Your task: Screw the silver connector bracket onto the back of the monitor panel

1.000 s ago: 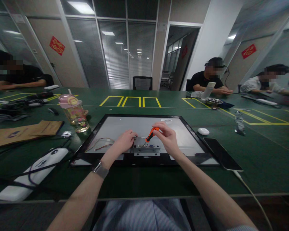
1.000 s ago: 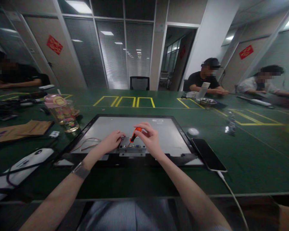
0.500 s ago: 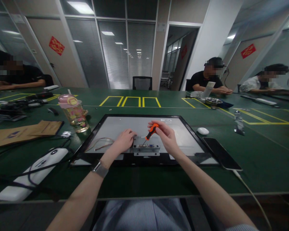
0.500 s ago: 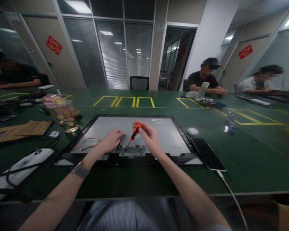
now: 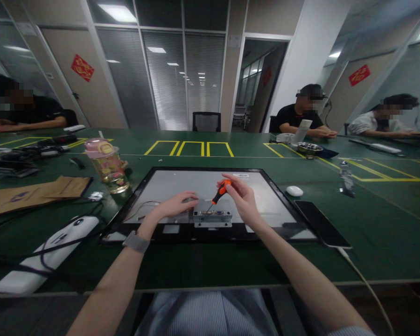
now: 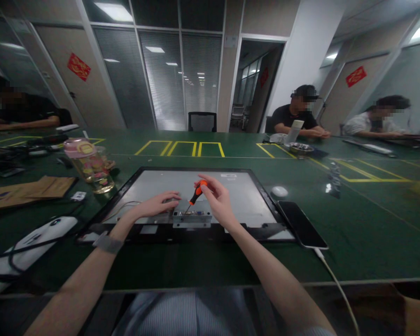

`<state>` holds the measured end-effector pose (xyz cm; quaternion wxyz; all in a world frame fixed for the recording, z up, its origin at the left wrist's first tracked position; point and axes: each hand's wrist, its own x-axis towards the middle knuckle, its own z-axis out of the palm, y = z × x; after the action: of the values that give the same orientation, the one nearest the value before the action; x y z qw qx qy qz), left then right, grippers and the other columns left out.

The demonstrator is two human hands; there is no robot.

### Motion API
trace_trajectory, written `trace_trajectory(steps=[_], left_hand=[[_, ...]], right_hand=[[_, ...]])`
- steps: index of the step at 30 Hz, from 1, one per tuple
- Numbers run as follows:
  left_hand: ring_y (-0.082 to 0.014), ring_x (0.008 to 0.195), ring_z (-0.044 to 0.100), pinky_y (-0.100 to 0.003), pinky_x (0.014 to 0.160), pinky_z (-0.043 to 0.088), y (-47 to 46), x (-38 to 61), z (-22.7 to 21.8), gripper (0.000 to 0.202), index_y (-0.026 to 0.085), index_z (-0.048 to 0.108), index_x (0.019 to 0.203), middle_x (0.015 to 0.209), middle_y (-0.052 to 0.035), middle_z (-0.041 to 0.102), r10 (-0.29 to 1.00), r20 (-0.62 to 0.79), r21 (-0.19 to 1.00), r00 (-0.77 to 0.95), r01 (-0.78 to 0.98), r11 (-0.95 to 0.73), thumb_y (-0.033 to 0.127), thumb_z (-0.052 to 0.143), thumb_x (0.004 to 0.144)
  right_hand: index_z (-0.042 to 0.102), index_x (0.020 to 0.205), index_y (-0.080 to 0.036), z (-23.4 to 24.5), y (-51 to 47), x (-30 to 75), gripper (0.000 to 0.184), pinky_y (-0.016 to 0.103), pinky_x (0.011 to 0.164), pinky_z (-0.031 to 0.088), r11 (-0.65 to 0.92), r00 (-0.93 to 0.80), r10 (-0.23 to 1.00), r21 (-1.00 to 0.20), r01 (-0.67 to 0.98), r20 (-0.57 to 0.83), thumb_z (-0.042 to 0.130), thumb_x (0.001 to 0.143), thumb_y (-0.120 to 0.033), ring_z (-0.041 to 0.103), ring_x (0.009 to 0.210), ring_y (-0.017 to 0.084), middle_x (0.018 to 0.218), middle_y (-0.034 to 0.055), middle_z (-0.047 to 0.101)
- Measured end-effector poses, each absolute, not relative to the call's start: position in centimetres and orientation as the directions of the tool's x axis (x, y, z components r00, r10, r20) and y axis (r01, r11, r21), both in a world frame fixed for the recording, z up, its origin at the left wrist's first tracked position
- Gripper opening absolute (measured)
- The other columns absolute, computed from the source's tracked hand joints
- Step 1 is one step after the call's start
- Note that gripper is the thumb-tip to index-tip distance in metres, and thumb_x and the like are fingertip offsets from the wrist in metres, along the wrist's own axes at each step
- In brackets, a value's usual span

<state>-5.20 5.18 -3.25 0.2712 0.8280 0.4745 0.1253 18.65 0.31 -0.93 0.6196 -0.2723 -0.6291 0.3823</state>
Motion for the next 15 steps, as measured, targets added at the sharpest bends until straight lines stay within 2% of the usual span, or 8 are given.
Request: trace_trajectory(steps=[3, 7, 12, 15], left_hand=[[-0.0246, 0.138, 0.031, -0.038, 0.115, 0.022, 5.01, -5.29, -3.04, 0.061, 0.024, 0.055, 0.125, 0.15, -0.0056, 0.035, 0.843, -0.108, 0.579, 0.528, 0.722, -0.379, 0.063, 0.054, 0.078], [-0.0273, 0.141, 0.025, -0.041, 0.116, 0.02, 5.12, -5.64, -3.05, 0.073, 0.026, 0.052, 0.128, 0.152, -0.005, 0.03, 0.82, -0.132, 0.592, 0.557, 0.707, -0.386, 0.063, 0.067, 0.066], [-0.0269, 0.141, 0.026, -0.041, 0.116, 0.019, 5.25, -5.72, -3.13, 0.079, 0.027, 0.046, 0.134, 0.151, -0.005, 0.034, 0.813, -0.109, 0.613, 0.572, 0.683, -0.398, 0.058, 0.07, 0.065], [-0.0269, 0.142, 0.023, -0.042, 0.117, 0.018, 5.21, -5.6, -3.08, 0.074, 0.028, 0.05, 0.131, 0.152, -0.0043, 0.031, 0.813, -0.119, 0.603, 0.571, 0.691, -0.397, 0.057, 0.07, 0.066]], right_hand=[[0.063, 0.113, -0.027, -1.05, 0.44, 18.73, 0.025, 0.041, 0.091, 0.051, 0.551, -0.13, 0.809, -0.817, -0.168, 0.573, 0.053, 0.091, -0.032, 0.065, 0.098, 0.02, 0.105, 0.0055, 0.069], [0.063, 0.115, -0.028, -1.24, 0.64, 18.91, 0.026, 0.044, 0.095, 0.049, 0.521, -0.188, 0.813, -0.833, -0.187, 0.551, 0.053, 0.091, -0.03, 0.062, 0.108, 0.022, 0.114, 0.0062, 0.067], [0.061, 0.12, -0.031, -1.4, 0.7, 19.01, 0.035, 0.047, 0.099, 0.047, 0.502, -0.233, 0.807, -0.839, -0.211, 0.542, 0.06, 0.085, -0.025, 0.061, 0.11, 0.024, 0.121, 0.0054, 0.064], [0.055, 0.128, -0.031, -1.22, 0.44, 18.95, 0.042, 0.048, 0.095, 0.049, 0.501, -0.257, 0.797, -0.836, -0.225, 0.546, 0.058, 0.086, -0.025, 0.065, 0.105, 0.023, 0.119, 0.0059, 0.064]])
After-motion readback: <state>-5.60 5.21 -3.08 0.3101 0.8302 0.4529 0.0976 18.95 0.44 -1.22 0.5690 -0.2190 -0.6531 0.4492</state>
